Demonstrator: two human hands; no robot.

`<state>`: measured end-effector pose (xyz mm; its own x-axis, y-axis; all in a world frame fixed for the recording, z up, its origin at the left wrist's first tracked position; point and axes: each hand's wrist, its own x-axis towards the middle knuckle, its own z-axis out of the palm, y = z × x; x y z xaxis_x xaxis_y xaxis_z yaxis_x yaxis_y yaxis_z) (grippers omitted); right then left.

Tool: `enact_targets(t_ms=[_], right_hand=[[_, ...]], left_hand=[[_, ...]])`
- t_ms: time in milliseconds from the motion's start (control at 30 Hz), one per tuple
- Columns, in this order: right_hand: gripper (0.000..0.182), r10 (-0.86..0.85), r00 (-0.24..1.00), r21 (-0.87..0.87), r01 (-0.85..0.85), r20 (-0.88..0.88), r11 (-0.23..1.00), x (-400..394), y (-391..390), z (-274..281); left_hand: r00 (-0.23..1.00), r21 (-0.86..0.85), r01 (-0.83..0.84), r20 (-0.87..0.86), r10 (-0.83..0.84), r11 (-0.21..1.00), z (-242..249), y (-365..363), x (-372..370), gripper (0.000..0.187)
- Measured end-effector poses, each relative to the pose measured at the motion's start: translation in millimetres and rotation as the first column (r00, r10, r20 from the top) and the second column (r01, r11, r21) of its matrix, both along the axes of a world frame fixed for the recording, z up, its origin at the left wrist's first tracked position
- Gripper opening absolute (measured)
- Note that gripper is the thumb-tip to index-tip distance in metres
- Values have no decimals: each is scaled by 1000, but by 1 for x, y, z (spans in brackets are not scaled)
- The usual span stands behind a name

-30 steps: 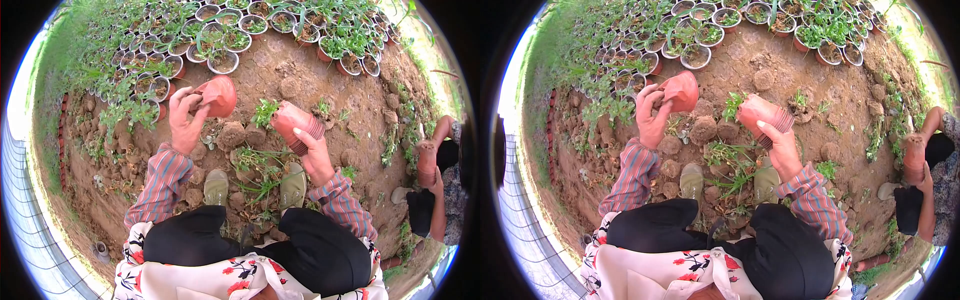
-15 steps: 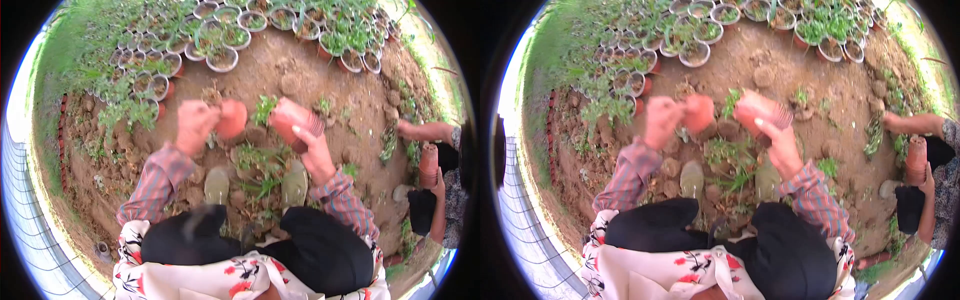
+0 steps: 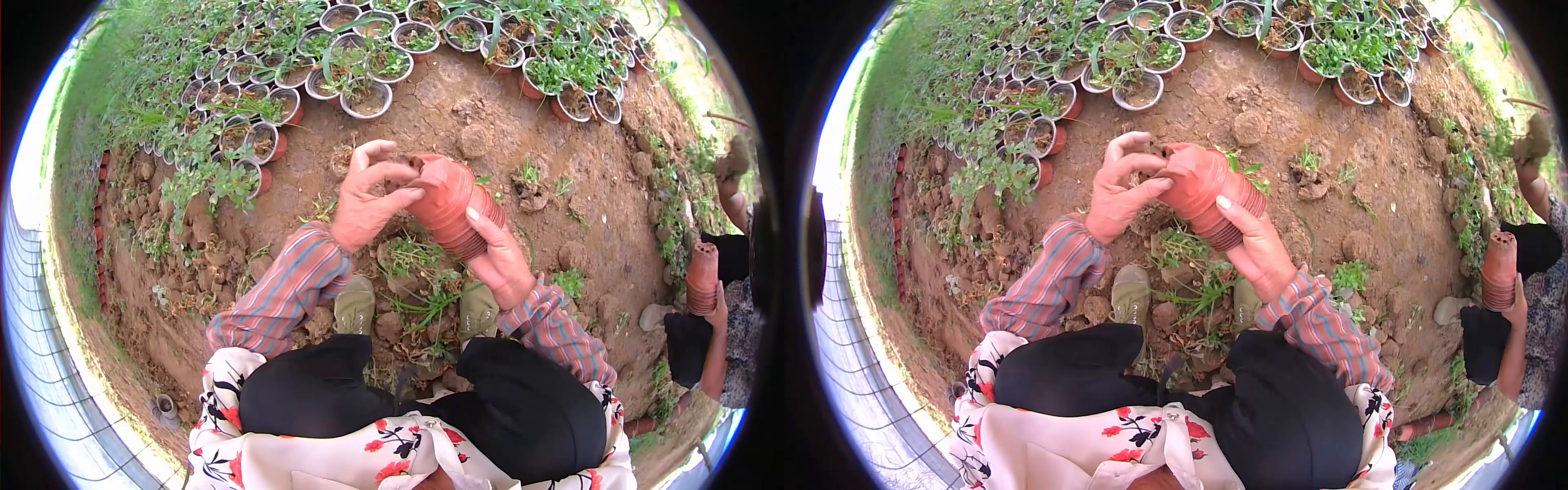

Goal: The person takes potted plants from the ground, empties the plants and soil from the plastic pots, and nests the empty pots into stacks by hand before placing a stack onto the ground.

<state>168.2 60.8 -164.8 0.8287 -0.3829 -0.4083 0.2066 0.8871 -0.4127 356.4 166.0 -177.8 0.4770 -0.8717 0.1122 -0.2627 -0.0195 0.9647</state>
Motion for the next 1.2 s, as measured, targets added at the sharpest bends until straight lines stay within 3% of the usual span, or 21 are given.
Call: enact_targets(t_ms=[33, 67, 100, 133, 167, 233, 367, 433, 467, 533, 567, 633, 700, 767, 867, 900, 967, 1000, 1100, 1200], right_hand=[[55, -2, 1000, -1, 2, 0, 1000, 0, 0, 2], [54, -17, 1000, 39, 16, 18, 999, -1, 1, 3], [54, -32, 999, 79, 29, 35, 996, -1, 1, 4], [54, -33, 999, 76, 30, 35, 997, -2, 1, 3], [53, -43, 998, 100, 38, 42, 994, -3, 3, 2], [52, -52, 997, 126, 46, 50, 991, -3, 6, 2], [49, -40, 998, -9, 40, -42, 999, 1, 4, 3], [50, -21, 997, -73, 15, -81, 997, 1, 1, 2], [49, -60, 993, -96, 51, -100, 994, 1, -3, 1], [51, -128, 988, -176, 112, -83, 978, 1, -16, -3], [51, -124, 989, -177, 109, -78, 978, -3, -23, -5], [51, -168, 978, -172, 146, -125, 974, -15, -34, -8], [51, -182, 974, -136, 164, -134, 977, -22, -35, -19], [51, -190, 959, -83, 176, -211, 981, -25, -34, -18], [52, -196, 957, -124, 173, -213, 977, -26, -36, -18], [54, -200, 950, -158, 165, -239, 974, -27, -38, -20], [53, -224, 943, -182, 182, -245, 966, -29, -42, -22], [52, -240, 937, -199, 193, -252, 961, -31, -45, -23], [51, -290, 924, -292, 214, -249, 932, -33, -53, -45], [46, -316, 912, -304, 233, -260, 924, -23, -53, -51]], left_hand=[[1000, -1, 2, 0, -2, 1000, 6, -7, -8, 37], [919, -72, -52, -393, 20, 996, 11, -14, -16, 52], [691, -115, -130, -723, 7, 985, 16, -17, -21, 68], [585, -60, -69, -811, -8, 996, 17, -13, -23, 87], [585, -61, -69, -811, -10, 996, 15, -10, -35, 87], [584, -4, 133, -808, -81, 991, 6, -6, -61, 83], [499, 36, 169, -865, -54, 985, -11, -1, -68, 83], [510, 82, 322, -854, -100, 943, -15, -1, -59, 80], [515, 77, 319, -851, -104, 945, -20, -3, -49, 80], [826, 297, 393, -530, -192, 870, -37, -9, -15, 72], [932, 328, 215, -349, -94, 920, -47, -17, 6, 64], [995, 350, -88, 78, 64, 933, -60, -35, 55, 48], [949, 439, -186, 311, 45, 879, -78, -51, 94, 49], [910, 585, -173, 402, -98, 792, -103, -61, 118, 40], [851, 594, -253, 512, -116, 763, -124, -66, 133, 28], [850, 590, -252, 514, -116, 767, -115, -69, 129, 28], [820, 417, -258, 572, -31, 872, -86, -66, 109, 16], [840, 315, -134, 539, -61, 940, -85, -61, 102, 13], [815, 168, 157, 535, -224, 973, -42, -46, 65, 13], [703, 246, 433, 510, -495, 867, 0, -37, 24, 21]])
